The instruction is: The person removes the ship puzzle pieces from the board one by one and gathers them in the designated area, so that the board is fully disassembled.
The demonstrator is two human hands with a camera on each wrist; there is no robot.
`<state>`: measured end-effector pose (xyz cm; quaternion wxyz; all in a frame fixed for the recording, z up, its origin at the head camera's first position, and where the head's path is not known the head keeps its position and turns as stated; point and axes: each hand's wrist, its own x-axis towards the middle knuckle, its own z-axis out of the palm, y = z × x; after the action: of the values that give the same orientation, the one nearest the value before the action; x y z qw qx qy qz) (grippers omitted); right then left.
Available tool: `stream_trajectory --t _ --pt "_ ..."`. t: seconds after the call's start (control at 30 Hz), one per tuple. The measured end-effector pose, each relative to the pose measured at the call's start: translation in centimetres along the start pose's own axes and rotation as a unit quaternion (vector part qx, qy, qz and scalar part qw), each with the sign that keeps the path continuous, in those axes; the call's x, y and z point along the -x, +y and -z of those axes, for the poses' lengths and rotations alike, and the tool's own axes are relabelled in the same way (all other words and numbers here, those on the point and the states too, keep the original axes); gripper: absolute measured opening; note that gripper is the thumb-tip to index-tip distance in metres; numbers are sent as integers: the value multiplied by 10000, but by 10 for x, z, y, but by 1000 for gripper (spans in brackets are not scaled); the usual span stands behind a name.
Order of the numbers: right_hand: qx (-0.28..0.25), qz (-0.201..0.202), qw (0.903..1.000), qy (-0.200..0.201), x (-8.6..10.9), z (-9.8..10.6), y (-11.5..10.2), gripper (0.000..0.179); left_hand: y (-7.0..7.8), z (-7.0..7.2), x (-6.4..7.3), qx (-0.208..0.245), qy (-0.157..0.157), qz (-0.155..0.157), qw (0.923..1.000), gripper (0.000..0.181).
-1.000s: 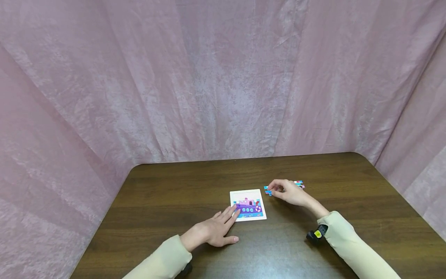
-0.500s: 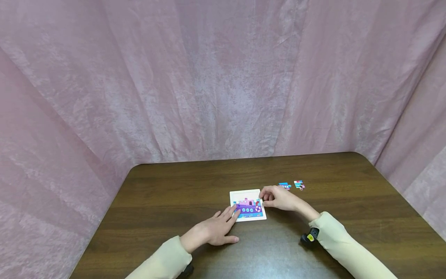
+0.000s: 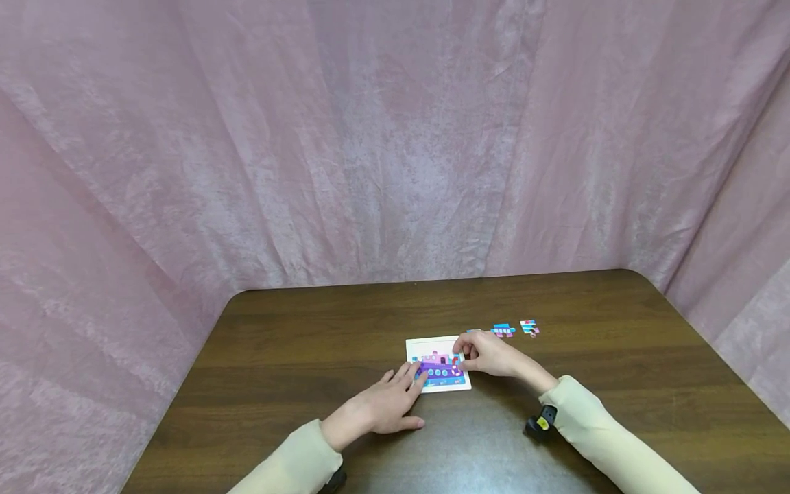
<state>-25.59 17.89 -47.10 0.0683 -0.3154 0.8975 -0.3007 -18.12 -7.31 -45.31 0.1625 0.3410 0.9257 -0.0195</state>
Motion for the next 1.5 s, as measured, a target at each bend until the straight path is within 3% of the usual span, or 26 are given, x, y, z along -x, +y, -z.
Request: stream_trajectory --t 0.37,0.57,0.93,1.5 --pt "158 7 9999 69 0 0 -4 18 9 -3 -14 -54 174 -472 9987 73" --pt "81 55 9998 186 0 -2 -5 22 10 -5 -17 117 41 -394 9991 73" --pt "-237 176 9993 225 -1 -3 -3 25 14 -4 -14 -111 31 -302 9995 69" --pt "-1295 -148 9912 213 0 -1 -8 8 14 -6 -15 -79 17 -246 9997 66"
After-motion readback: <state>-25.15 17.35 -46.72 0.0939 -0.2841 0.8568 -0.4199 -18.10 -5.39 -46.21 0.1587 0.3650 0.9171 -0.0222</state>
